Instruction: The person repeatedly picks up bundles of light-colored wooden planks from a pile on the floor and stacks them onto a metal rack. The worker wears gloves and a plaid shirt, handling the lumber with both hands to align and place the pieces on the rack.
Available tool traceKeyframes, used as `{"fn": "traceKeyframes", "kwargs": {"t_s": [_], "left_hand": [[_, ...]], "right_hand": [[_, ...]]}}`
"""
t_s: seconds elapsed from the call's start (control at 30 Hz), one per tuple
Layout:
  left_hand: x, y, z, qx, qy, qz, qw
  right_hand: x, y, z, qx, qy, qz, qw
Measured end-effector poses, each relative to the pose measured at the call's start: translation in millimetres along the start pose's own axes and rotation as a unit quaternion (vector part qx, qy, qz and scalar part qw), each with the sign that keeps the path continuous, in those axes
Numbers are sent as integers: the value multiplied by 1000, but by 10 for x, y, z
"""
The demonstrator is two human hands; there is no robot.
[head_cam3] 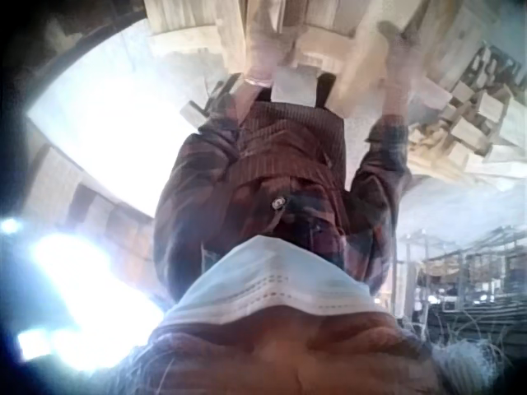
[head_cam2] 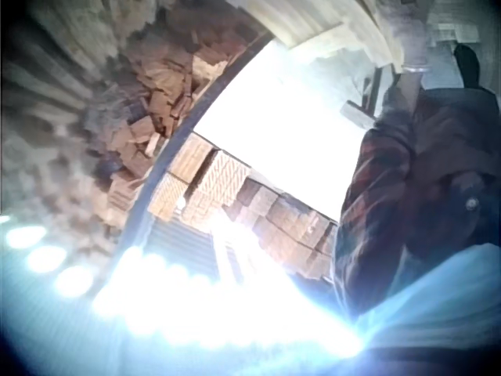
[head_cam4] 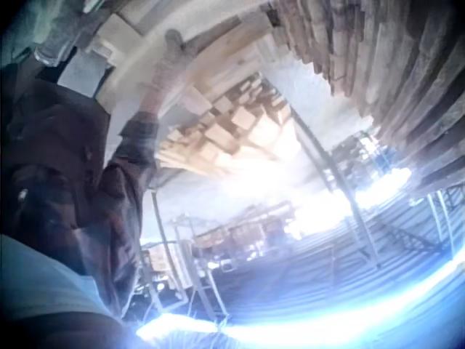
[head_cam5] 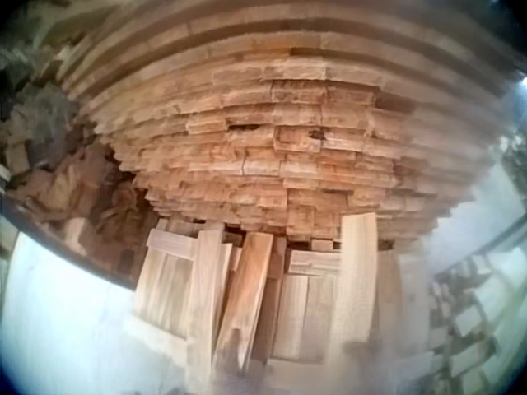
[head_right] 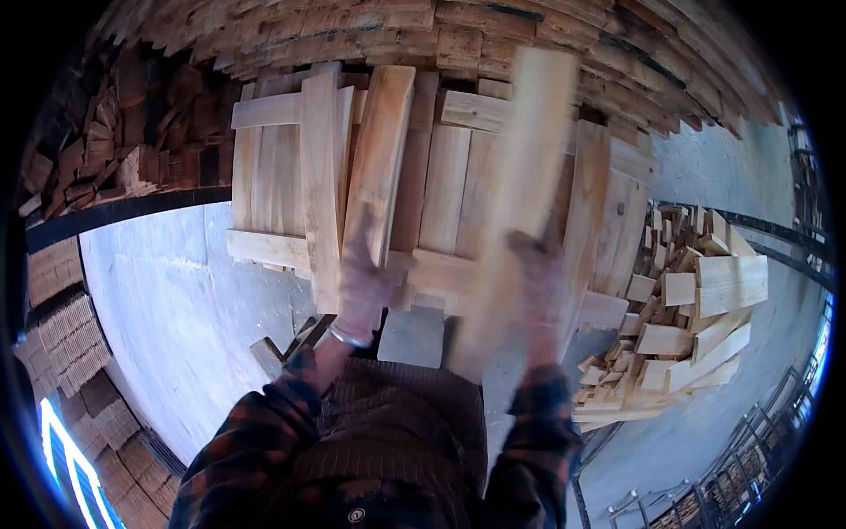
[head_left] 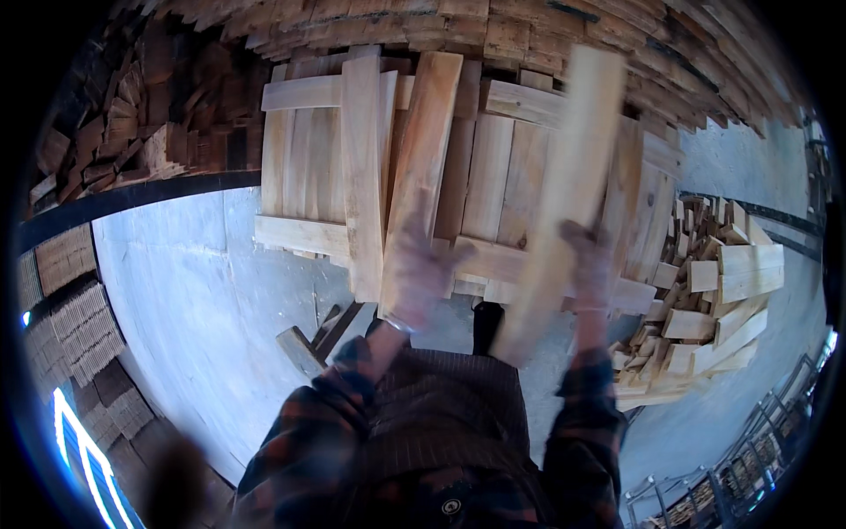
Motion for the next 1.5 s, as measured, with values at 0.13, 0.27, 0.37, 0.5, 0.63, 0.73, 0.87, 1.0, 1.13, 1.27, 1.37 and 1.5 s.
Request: {"fn": "traceKeyframes", "kwargs": {"t_s": [0.13,0.27,0.37,0.5,0.63,0.73,0.87,1.0,1.13,1.27,1.37,1.5], "left_hand": [[464,63,-426,339,232,-85,908],[582,58,-475,322,232,-38,917],[472,451,-807,160,82,24,983],[473,970,-724,-56,135,21,989],[606,1606,-1216,161,183,40,969],[755,1783,-1730,278,193,46,940],[688,1687,-1714,320,51,94,941],[521,1865,-1536,207,145,140,957],[552,1503,-1180,71,179,82,978],[719,895,-1052,476,161,30,864],[704,1076,-993,203,277,-32,939],[525,1715,-1125,27,152,44,987]], "right_hand": [[-64,832,-569,-424,-45,126,896],[72,858,-425,-733,72,177,653],[127,84,266,-222,7,19,975],[437,-1104,950,-173,3,-66,983],[612,-1979,1137,-70,-59,-70,993],[650,-2108,1247,-101,-55,-57,992],[585,-2032,1278,-108,-50,-34,992],[541,-1825,1083,-59,-68,4,996],[654,-1612,1052,-273,-55,31,960],[386,-2247,749,-606,11,98,789],[430,-2264,668,-584,-32,80,807],[416,-2141,637,-487,-3,34,873]]}}
Point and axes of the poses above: each hand's wrist, its own x-axis towards the middle knuckle, its own y-axis out of the back of the hand, z = x × y, the point moved 4 cm from there along x, towards the middle knuckle, and after that the axes turned 6 degrees about -z, right-handed, at the moved point
